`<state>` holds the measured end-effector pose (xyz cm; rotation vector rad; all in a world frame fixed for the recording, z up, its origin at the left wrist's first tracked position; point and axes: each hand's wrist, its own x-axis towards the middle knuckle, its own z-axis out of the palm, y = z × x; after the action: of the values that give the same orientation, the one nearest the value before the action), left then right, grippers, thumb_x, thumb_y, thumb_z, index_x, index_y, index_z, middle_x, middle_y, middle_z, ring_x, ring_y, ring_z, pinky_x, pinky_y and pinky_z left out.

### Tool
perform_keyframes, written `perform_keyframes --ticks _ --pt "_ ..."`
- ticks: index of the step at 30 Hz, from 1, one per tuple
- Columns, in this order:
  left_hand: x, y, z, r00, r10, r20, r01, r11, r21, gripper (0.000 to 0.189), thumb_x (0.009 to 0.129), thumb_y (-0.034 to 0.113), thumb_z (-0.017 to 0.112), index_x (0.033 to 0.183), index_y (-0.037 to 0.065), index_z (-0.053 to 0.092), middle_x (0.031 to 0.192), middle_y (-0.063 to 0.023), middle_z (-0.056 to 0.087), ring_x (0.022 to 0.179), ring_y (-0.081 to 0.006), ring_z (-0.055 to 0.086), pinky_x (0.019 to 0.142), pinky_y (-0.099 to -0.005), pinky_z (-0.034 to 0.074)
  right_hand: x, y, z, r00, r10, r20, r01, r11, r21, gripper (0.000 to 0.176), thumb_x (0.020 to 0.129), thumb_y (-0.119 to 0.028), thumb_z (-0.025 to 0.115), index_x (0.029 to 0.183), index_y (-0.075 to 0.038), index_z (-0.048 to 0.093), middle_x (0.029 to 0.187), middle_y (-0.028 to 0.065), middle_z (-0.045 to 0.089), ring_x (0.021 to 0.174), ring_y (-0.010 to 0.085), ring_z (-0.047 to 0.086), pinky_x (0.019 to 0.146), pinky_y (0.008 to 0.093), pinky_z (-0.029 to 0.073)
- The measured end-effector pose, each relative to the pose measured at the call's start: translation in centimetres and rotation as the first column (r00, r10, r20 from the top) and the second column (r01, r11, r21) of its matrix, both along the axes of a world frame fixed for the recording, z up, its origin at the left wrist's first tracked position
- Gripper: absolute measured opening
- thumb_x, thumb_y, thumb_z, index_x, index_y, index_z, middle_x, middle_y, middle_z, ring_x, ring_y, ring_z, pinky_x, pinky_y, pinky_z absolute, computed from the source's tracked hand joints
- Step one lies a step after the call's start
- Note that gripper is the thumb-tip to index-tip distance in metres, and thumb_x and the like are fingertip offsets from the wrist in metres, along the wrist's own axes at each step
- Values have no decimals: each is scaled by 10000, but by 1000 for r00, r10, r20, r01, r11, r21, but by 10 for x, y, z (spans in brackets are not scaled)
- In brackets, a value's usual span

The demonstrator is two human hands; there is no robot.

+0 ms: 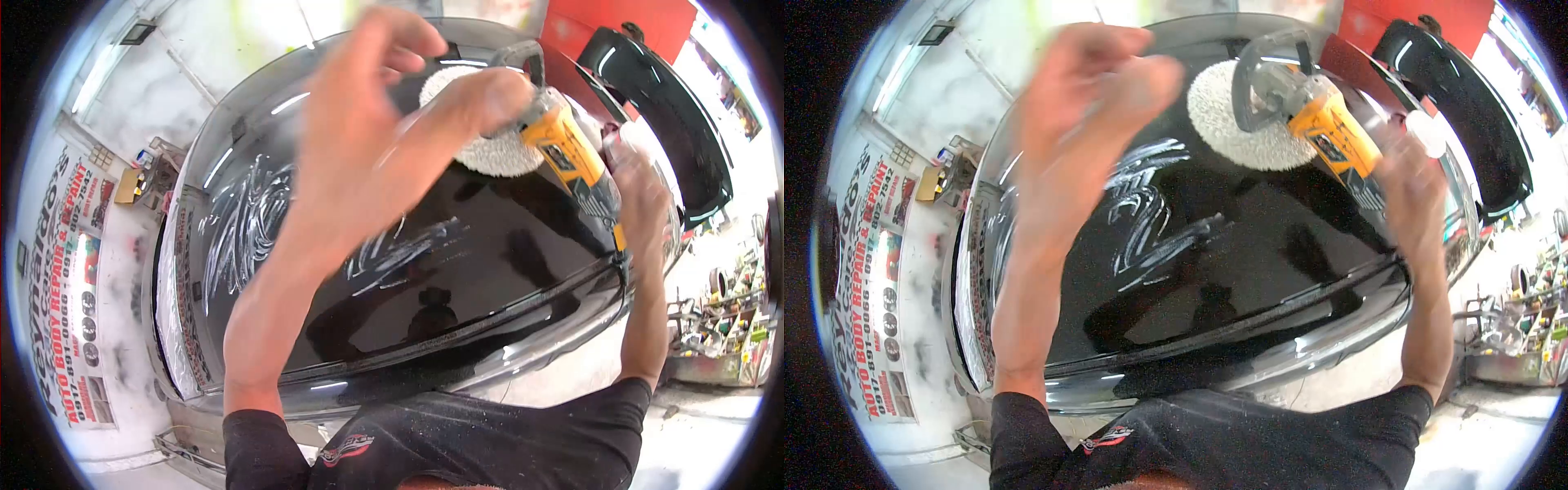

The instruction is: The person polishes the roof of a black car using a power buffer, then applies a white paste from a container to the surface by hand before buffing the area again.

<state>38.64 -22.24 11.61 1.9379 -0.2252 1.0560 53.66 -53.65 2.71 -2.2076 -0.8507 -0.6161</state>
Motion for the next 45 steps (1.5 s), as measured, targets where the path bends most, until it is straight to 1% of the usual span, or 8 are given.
perform_keyframes --ticks 6,20,28,35,38,39,42,45 --pt "135 -15 -56 952 234 -198 -188 957 223 718 756 469 857 1246 11 601 1173 -260 679 1126 -397 656 961 -465 518 -42 61 7 993 114 29 -108 981 -160 432 973 -337 679 1190 37 692 1177 234 690 1138 404 641 1013 458 489" --pt "127 -71 -50 889 -444 -111 246 668 -702 150 924 129 710 853 8 658 672 -20 606 505 -75 509 393 -286 339 -115 32 -129 701 427 -571 -104 853 511 504 1101 -375 480 1230 83 647 1156 170 702 995 242 676 906 322 536" --pt "-59 -96 50 946 -312 -83 218 808 -547 191 875 150 752 861 -29 689 717 -66 647 675 -134 594 618 -358 476 -144 71 -94 235 938 -255 585 73 807 940 1029 -641 429 1526 143 286 1615 247 329 1500 353 305 1246 425 256" --pt "-167 -90 35 963 -271 -1 211 752 -624 200 892 140 748 932 -52 706 754 -56 670 672 -93 567 574 -297 447 -109 86 -97 -322 904 280 6 -293 956 658 1012 -416 524 1542 -47 403 1622 112 402 1491 307 364 1230 564 253" --pt "-205 -88 19 974 -227 -24 165 772 -613 225 896 160 759 962 -51 718 751 -46 668 680 -83 562 579 -291 449 -200 100 -40 226 961 -157 597 -9 802 553 1033 -346 511 1494 -44 478 1566 126 480 1464 316 410 1225 566 268" --pt "-214 -89 15 970 -241 -37 165 759 -630 233 897 168 764 968 -49 721 748 -41 667 684 -80 561 583 -291 451 -160 79 -101 -271 935 230 273 -154 949 468 1034 -251 524 1454 -45 530 1503 135 547 1420 313 469 1212 555 305" --pt "-234 -90 -5 975 -223 -13 169 773 -612 219 904 167 765 966 -40 724 748 -23 657 697 -70 556 594 -286 454 -215 80 -75 252 917 -308 654 73 753 448 1026 -222 550 1439 -49 544 1483 132 567 1402 301 494 1205 535 332" --pt "-256 -99 -18 944 -331 7 247 690 -680 189 903 146 766 969 -27 724 781 -17 661 720 -73 561 625 -291 471 -223 35 -112 166 963 -213 578 81 812 435 1018 -241 584 1409 -50 556 1465 121 568 1354 276 520 1168 514 373"
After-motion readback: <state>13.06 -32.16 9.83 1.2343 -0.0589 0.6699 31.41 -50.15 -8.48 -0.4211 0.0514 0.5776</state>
